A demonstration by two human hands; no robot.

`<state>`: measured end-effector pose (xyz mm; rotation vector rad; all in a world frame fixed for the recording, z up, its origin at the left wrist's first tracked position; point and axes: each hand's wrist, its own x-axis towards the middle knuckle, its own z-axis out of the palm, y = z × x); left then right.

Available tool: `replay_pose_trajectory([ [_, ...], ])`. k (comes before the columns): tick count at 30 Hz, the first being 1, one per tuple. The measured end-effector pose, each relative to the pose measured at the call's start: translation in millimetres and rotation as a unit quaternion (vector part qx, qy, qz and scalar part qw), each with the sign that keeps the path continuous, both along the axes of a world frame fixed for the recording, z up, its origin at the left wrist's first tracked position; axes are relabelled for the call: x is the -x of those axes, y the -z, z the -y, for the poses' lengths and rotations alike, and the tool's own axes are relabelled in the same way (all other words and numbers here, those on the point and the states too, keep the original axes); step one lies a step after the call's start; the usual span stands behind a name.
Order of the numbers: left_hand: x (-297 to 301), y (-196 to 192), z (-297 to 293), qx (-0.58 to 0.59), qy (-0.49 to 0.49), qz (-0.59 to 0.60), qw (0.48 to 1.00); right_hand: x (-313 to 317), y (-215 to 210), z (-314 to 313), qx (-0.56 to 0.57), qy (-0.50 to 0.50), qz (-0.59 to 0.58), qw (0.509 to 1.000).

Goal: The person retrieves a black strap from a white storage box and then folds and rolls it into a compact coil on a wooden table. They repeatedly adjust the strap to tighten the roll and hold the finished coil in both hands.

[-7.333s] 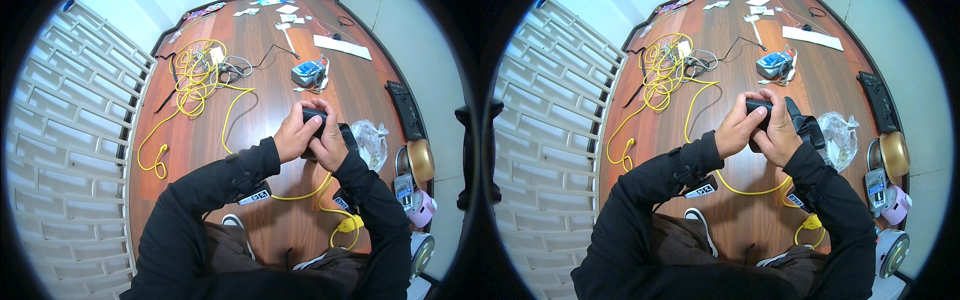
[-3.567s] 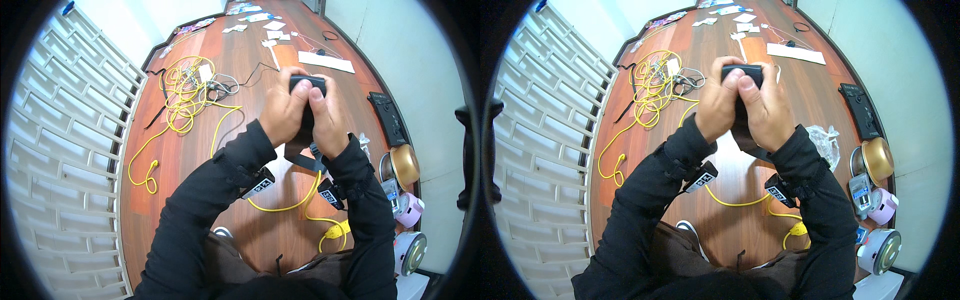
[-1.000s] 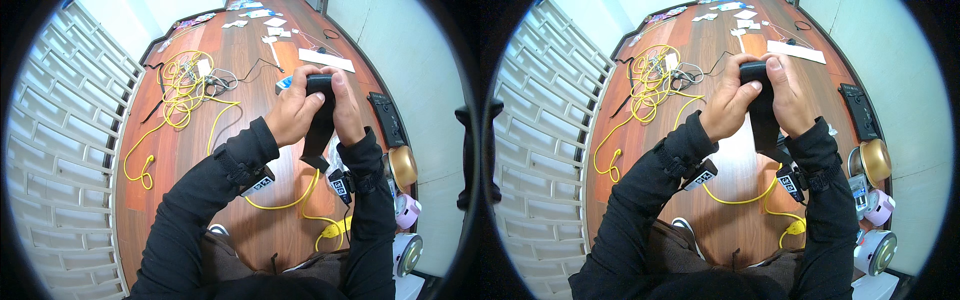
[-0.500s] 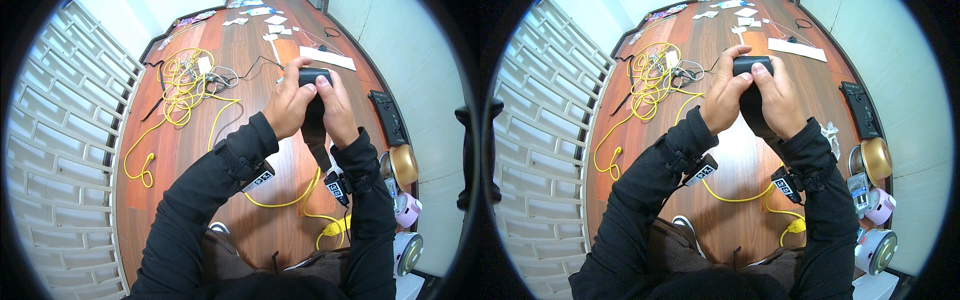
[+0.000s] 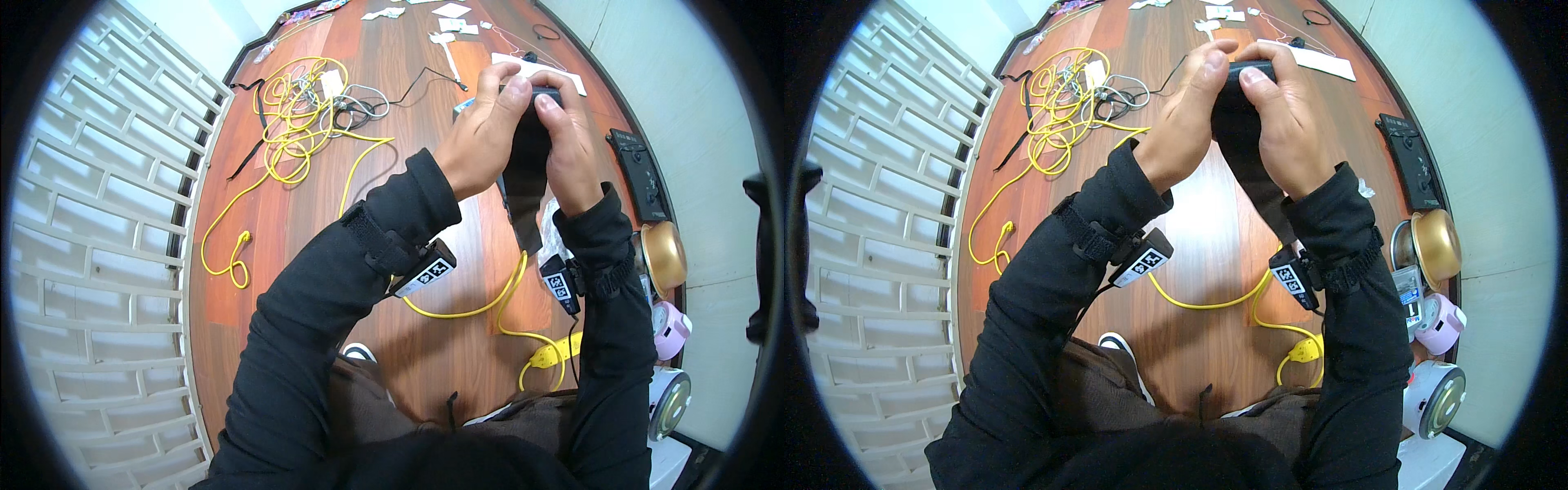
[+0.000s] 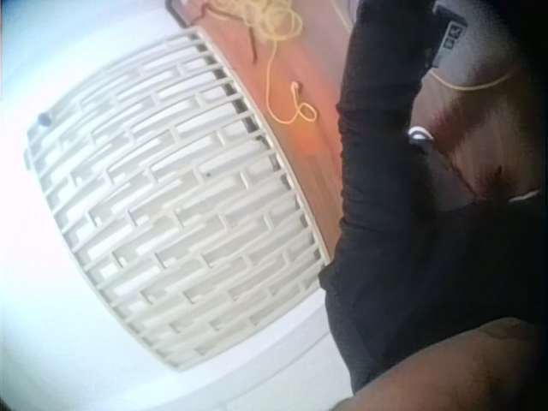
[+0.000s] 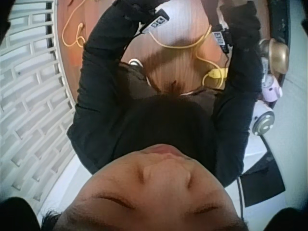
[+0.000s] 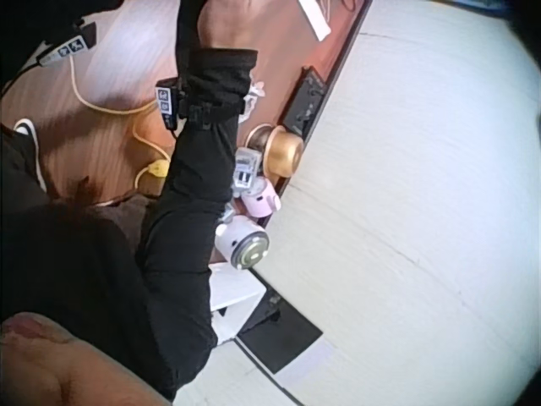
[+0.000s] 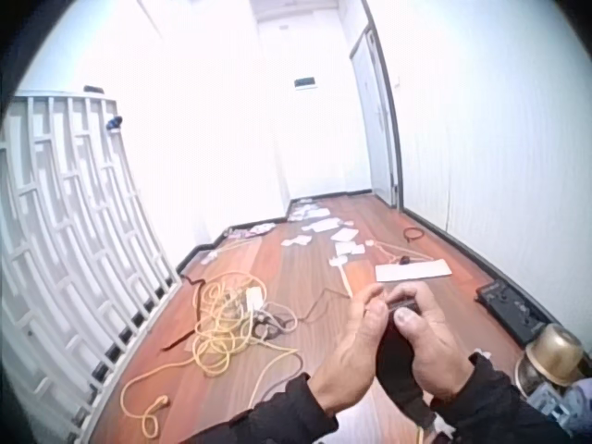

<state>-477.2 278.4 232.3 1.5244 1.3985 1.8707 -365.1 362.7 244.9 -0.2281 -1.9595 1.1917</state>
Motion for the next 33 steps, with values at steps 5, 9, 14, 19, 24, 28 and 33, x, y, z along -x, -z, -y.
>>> replay_pose_trajectory([
  [5, 0.2, 0.2, 2.6, -0.008, -0.016, -0.085, 0.996, 3.1, 3.6, -3.3, 0.042, -0.027, -0.016, 0.999],
  [9, 2.0, 1.2, 2.6, -0.060, -0.067, -0.240, 0.967, 0.7, 4.6, -4.7, 0.049, -0.025, 0.014, 0.998],
  [14, 2.3, 0.4, 1.2, -0.015, -0.042, -0.207, 0.977, -1.4, 3.3, -6.4, -0.118, 0.034, -0.006, 0.992],
  [19, 1.1, -3.0, 3.2, 0.012, 0.017, -0.042, 0.999, -2.0, 1.3, -9.7, -0.047, -0.001, 0.014, 0.999],
  [24, 5.0, -3.7, 2.2, 0.004, 0.033, -0.055, 0.998, -0.2, 4.5, -11.5, -0.062, -0.023, -0.019, 0.998],
  [28, 7.9, -5.2, 3.1, 0.013, 0.005, -0.098, 0.995, 0.4, 5.8, -12.6, -0.124, -0.038, -0.035, 0.991],
  [33, 0.9, -6.0, 5.1, 0.003, 0.001, -0.053, 0.999, 0.3, 3.7, -8.1, -0.019, -0.044, -0.035, 0.998],
])
